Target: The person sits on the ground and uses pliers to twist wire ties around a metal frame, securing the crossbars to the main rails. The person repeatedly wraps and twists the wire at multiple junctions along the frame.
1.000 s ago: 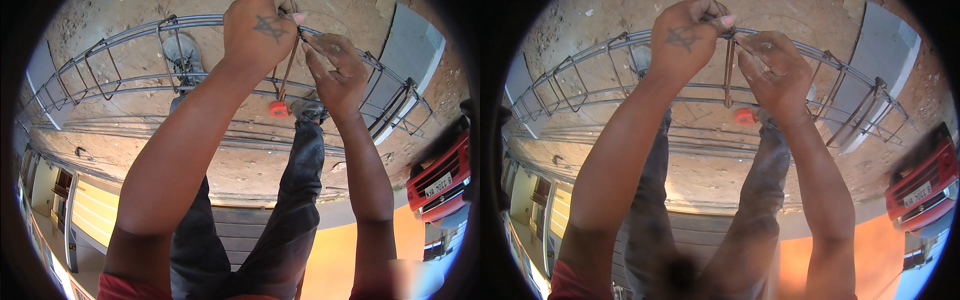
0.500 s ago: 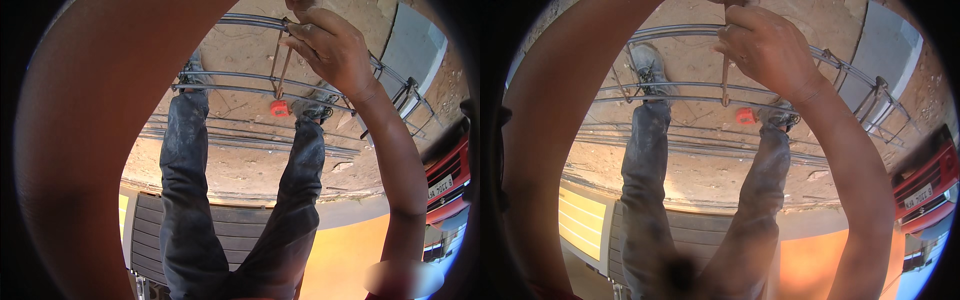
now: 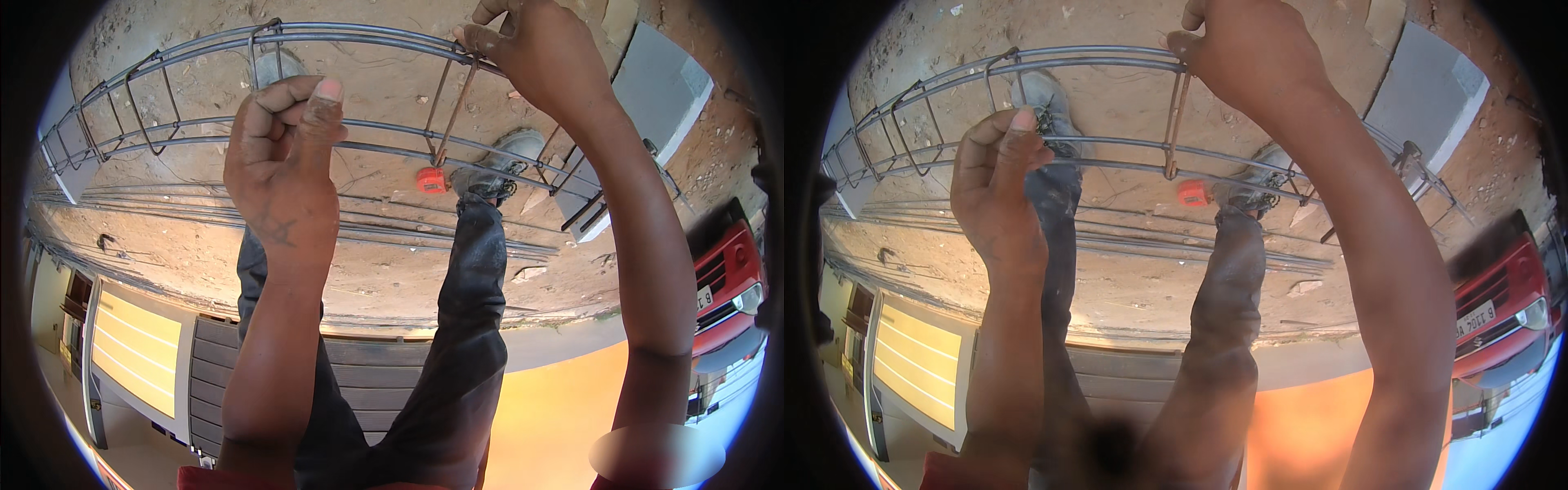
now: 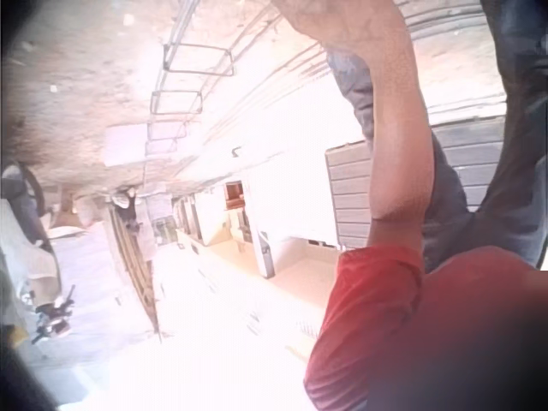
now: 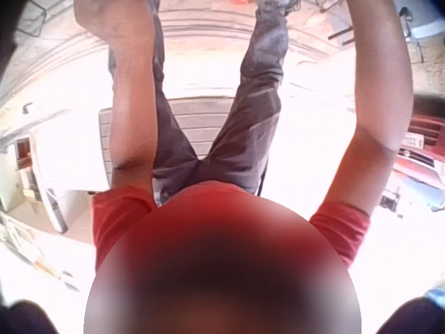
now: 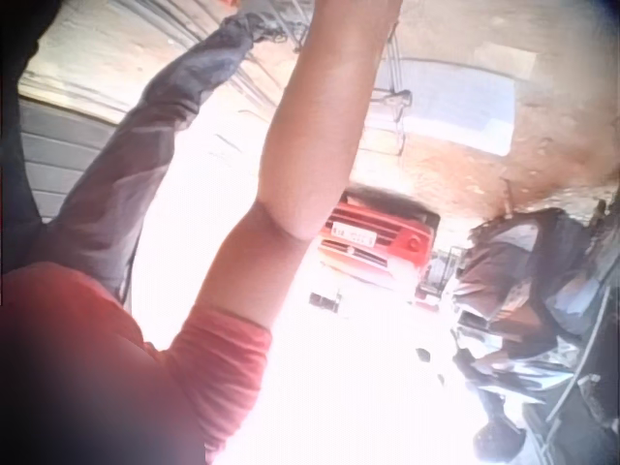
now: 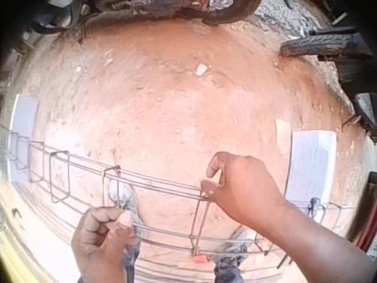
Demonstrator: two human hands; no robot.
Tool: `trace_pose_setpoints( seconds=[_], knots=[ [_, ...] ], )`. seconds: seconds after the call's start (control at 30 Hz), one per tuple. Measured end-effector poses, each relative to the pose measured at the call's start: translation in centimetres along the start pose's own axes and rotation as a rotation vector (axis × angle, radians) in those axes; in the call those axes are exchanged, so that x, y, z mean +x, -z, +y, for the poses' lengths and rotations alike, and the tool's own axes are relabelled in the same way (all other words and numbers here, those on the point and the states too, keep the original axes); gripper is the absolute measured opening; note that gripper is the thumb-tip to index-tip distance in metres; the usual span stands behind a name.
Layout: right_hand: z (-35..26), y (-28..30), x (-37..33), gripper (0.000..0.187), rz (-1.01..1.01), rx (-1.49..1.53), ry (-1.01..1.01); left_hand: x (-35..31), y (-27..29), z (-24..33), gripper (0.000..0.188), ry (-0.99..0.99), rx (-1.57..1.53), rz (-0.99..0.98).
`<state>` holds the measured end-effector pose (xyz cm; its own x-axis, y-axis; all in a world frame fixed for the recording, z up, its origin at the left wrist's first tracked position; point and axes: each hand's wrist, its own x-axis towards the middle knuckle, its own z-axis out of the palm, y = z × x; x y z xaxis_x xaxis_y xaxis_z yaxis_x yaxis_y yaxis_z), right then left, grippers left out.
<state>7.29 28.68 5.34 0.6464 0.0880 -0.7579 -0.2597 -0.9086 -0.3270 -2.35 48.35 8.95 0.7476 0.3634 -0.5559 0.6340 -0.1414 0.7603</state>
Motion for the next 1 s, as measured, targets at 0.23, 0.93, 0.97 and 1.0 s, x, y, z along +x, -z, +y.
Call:
trace_pose_setpoints(
  seconds=[0.23,0.93,0.97,1.0],
  knots=[
    [-0.3,-1.1,1.6,0.021,-0.008,0.258,-0.286,-1.0,-1.5,-2.2,0.016,0.229,-0.094,-0.242],
    [22.8,-5.1,-13.9,0.085,0.196,-0.085,-0.667,-3.6,0.0,-2.2,0.017,0.414,-0.139,-0.319],
    [22.7,-5.6,-13.7,0.078,0.217,-0.131,-0.712,-3.9,-1.3,-2.4,0.017,0.416,-0.149,-0.343],
    [22.5,-5.7,-13.7,0.072,0.213,-0.070,-0.732,-4.0,-2.6,-2.7,0.018,0.421,-0.157,-0.355]
  ],
)
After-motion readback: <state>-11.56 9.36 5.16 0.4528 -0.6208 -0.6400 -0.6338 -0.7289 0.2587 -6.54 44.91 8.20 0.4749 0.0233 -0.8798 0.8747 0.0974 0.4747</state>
